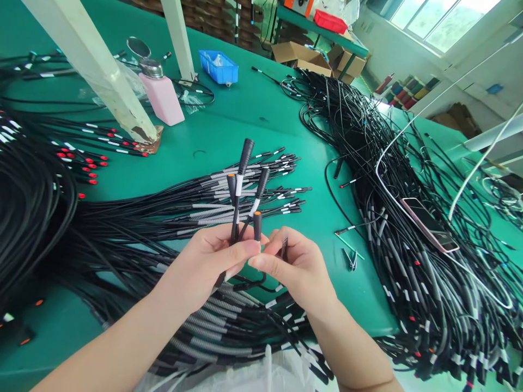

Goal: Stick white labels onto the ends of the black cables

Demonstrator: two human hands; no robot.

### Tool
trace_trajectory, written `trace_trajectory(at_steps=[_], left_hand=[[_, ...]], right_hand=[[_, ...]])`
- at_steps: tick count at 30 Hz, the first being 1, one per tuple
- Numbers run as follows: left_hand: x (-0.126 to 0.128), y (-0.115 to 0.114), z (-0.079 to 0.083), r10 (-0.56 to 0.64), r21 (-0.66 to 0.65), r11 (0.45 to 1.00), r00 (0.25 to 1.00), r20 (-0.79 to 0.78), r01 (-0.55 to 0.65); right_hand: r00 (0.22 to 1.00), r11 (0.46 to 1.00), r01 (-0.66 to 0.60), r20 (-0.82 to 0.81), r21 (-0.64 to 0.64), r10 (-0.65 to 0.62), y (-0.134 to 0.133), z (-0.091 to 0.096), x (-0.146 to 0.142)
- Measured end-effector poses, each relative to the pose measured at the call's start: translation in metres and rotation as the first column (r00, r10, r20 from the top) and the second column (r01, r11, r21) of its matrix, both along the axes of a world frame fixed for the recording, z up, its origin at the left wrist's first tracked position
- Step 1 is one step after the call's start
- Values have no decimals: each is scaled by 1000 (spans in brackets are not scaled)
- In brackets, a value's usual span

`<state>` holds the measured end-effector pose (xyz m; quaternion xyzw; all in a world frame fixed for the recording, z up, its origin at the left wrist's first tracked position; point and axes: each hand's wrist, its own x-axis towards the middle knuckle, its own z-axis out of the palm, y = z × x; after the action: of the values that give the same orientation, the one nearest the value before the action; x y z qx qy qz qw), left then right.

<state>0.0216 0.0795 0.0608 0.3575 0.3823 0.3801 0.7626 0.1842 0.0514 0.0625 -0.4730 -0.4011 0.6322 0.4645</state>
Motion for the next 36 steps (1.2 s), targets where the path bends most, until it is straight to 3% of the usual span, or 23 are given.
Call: trace_trajectory(at_steps=[6, 11, 17, 26, 31, 36], left_hand=[[0, -2, 2, 0, 11, 1000, 1000, -4, 0], [-1, -2, 4, 14, -44, 999, 1000, -25, -15], [0, -1, 5, 49, -98, 994, 999, -21, -51], [1, -2, 4, 20, -105, 994, 1000, 3, -20], [5, -1, 3, -133, -91, 987, 991, -25, 131], [7, -5, -5, -227, -10, 974, 970, -83, 227]], right_hand=[[975, 969, 183, 100, 164, -200, 2, 2, 16], [974, 969, 167, 121, 182, -191, 2, 2, 18], [934, 947, 129, 285, 294, -216, 0, 2, 17], [915, 908, 165, 285, 384, -286, -4, 5, 10], [951, 935, 242, 126, 259, -281, -2, 5, 12], [980, 981, 184, -90, 67, -178, 2, 4, 11]])
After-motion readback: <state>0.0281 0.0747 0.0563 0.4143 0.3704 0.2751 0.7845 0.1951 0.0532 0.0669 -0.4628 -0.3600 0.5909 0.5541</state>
